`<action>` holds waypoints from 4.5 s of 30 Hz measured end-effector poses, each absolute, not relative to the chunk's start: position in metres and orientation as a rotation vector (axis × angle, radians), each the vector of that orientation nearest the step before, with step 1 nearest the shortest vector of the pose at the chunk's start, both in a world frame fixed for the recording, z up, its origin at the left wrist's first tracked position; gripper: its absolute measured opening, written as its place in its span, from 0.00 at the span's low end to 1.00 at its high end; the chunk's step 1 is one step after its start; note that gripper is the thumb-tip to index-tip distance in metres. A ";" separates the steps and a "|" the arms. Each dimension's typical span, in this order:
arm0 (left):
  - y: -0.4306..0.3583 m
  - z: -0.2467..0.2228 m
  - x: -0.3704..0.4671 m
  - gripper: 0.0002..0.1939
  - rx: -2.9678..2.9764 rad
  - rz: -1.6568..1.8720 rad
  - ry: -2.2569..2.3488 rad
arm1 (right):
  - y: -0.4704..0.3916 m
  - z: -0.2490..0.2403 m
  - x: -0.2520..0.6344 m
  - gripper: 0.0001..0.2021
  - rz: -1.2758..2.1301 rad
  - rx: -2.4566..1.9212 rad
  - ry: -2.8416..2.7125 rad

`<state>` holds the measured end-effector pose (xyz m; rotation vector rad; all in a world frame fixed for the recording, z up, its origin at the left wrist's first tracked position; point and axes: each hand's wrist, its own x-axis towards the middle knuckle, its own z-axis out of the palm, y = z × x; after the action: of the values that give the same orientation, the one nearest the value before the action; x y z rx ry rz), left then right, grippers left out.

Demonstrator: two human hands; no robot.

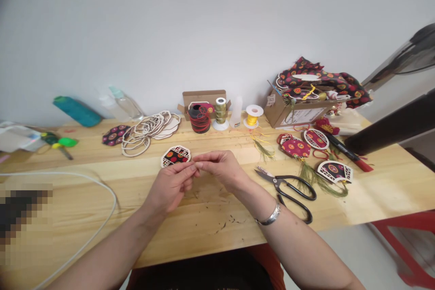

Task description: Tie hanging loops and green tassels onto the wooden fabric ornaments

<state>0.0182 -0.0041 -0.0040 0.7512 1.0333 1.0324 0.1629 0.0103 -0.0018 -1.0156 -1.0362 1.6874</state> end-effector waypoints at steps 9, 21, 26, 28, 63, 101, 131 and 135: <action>-0.004 -0.003 0.018 0.11 0.785 0.998 1.001 | 0.010 0.005 0.163 0.07 1.636 -1.040 -1.068; -0.005 -0.006 0.017 0.08 0.903 0.980 0.972 | 0.011 0.007 0.165 0.07 1.523 -1.061 -1.079; -0.006 -0.010 0.017 0.10 1.001 0.946 1.075 | 0.014 0.010 0.170 0.08 1.436 -1.096 -1.044; -0.006 -0.010 0.017 0.11 1.057 0.931 1.103 | 0.015 0.012 0.173 0.08 1.390 -1.102 -1.040; -0.005 0.002 0.012 0.14 0.539 0.628 0.838 | 0.004 0.009 0.177 0.08 0.459 -0.854 -1.918; 0.008 -0.003 0.005 0.06 0.459 0.825 0.903 | -0.009 0.011 0.174 0.06 1.172 -0.496 -2.591; 0.003 -0.001 0.008 0.10 0.782 0.909 1.068 | -0.003 0.026 0.191 0.14 1.956 -0.279 -2.093; 0.003 -0.001 0.008 0.09 0.776 0.944 1.062 | 0.001 0.027 0.201 0.17 2.096 -0.211 -1.984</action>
<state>0.0082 0.0033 -0.0013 0.7765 1.0617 0.9443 0.2012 0.0013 0.0268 -0.2108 -1.9841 2.0961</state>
